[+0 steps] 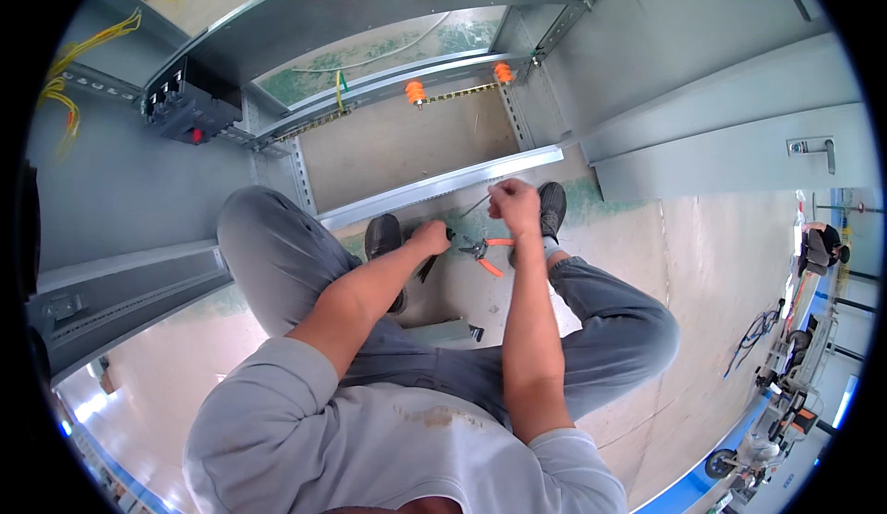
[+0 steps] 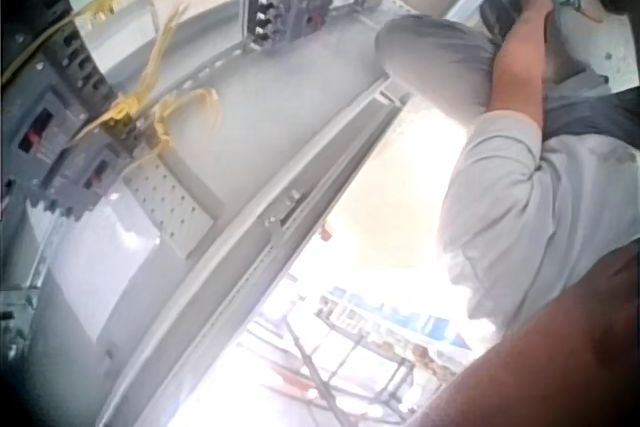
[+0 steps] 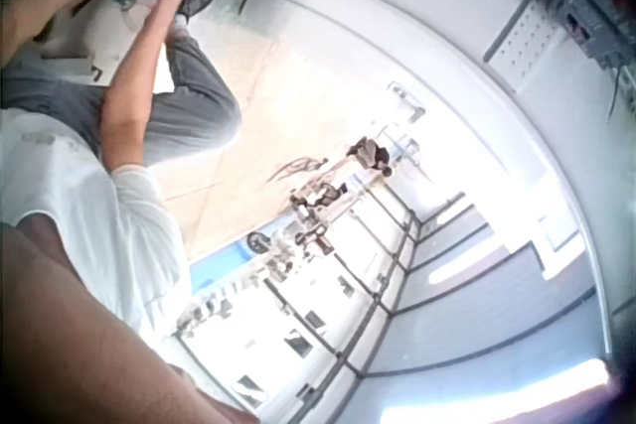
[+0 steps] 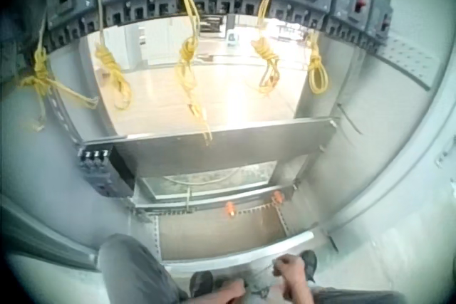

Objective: The person sits on the floor and works inside an open electrical panel, stripping wire ends with pliers and connecting them to terminal blocks and circuit breakers. The person uses a screwdriver to tighten connections and organizes wires with zip ties.

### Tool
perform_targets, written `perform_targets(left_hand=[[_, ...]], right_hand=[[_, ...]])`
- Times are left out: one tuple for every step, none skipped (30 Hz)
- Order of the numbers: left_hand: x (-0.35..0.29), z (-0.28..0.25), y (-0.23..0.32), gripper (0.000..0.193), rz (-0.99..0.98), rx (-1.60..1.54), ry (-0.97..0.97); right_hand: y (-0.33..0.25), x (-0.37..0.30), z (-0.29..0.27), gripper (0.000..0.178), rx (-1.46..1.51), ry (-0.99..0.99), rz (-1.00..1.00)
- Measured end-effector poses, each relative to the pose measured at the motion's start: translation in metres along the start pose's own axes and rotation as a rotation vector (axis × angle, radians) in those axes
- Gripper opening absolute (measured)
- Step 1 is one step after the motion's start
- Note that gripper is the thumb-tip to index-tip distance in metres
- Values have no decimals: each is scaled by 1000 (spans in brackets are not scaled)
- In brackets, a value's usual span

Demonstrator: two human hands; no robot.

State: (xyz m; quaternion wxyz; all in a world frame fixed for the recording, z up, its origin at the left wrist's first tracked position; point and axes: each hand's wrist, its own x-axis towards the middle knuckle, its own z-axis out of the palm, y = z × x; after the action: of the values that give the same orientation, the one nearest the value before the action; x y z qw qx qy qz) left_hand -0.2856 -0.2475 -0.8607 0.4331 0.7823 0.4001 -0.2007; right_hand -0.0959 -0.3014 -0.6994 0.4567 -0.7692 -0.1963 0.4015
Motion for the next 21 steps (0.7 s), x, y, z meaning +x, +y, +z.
perform_targets(left_hand=[[-8, -29, 18, 22, 12, 32, -86], [-10, -57, 35, 21, -9, 44, -201], [-10, -87, 51, 20, -32, 51, -319], [-9, -115, 58, 23, 11, 70, -337], [-9, -145, 67, 29, 56, 92, -360], [-17, -179, 75, 28, 137, 181, -307], [-27, -217, 84, 28, 221, 277, -261], [-33, -255, 89, 22, 344, 529, -196], [-33, -289, 82, 23, 395, 790, -43], [-49, -322, 82, 25, 360, 735, 58], [-57, -350, 75, 27, 318, 734, 145], [-60, -371, 65, 28, 275, 729, 233], [-57, -388, 52, 30, 288, 639, 307], [-51, -401, 36, 33, 300, 544, 377], [-42, -406, 29, 36, 315, 444, 441], [-30, -408, 26, 40, 352, 431, 384], [-19, -412, 24, 43, 387, 419, 328], [-8, -411, 20, 47, 417, 392, 270], [2, -411, 16, 48, 377, 376, 213], [11, -412, 12, 49, 336, 361, 157], [20, -411, 12, 51, 298, 340, 106]], right_hand=[[-10, -2, -12, 16, 153, -68, 20], [-25, -5, -13, 14, 282, -88, -7], [-38, -7, -11, 13, 409, -109, -31], [-48, -8, -3, 13, 457, -121, -41], [-57, -9, 8, 13, 508, -126, -50], [-60, -10, 21, 14, 564, -125, -54], [-58, -11, 34, 14, 587, -115, -54], [-53, -9, 50, 15, 614, -100, -56], [-50, -6, 67, 15, 643, -86, -61], [-45, -4, 83, 16, 702, -53, -56], [-42, -4, 101, 16, 721, -35, -53], [-40, -4, 120, 16, 736, -22, -47], [-42, -3, 135, 15, 752, -3, -44], [-44, -1, 148, 15, 731, -1, -22], [-44, 0, 158, 16, 740, 13, -22], [-44, 3, 166, 16, 749, 26, -22], [-45, 5, 174, 16, 759, 38, -22], [-44, 7, 179, 17, 773, 49, -33], [-44, 10, 183, 17, 786, 59, -44], [-44, 12, 188, 18, 800, 67, -55], [-47, 14, 189, 17, 809, 75, -55]])
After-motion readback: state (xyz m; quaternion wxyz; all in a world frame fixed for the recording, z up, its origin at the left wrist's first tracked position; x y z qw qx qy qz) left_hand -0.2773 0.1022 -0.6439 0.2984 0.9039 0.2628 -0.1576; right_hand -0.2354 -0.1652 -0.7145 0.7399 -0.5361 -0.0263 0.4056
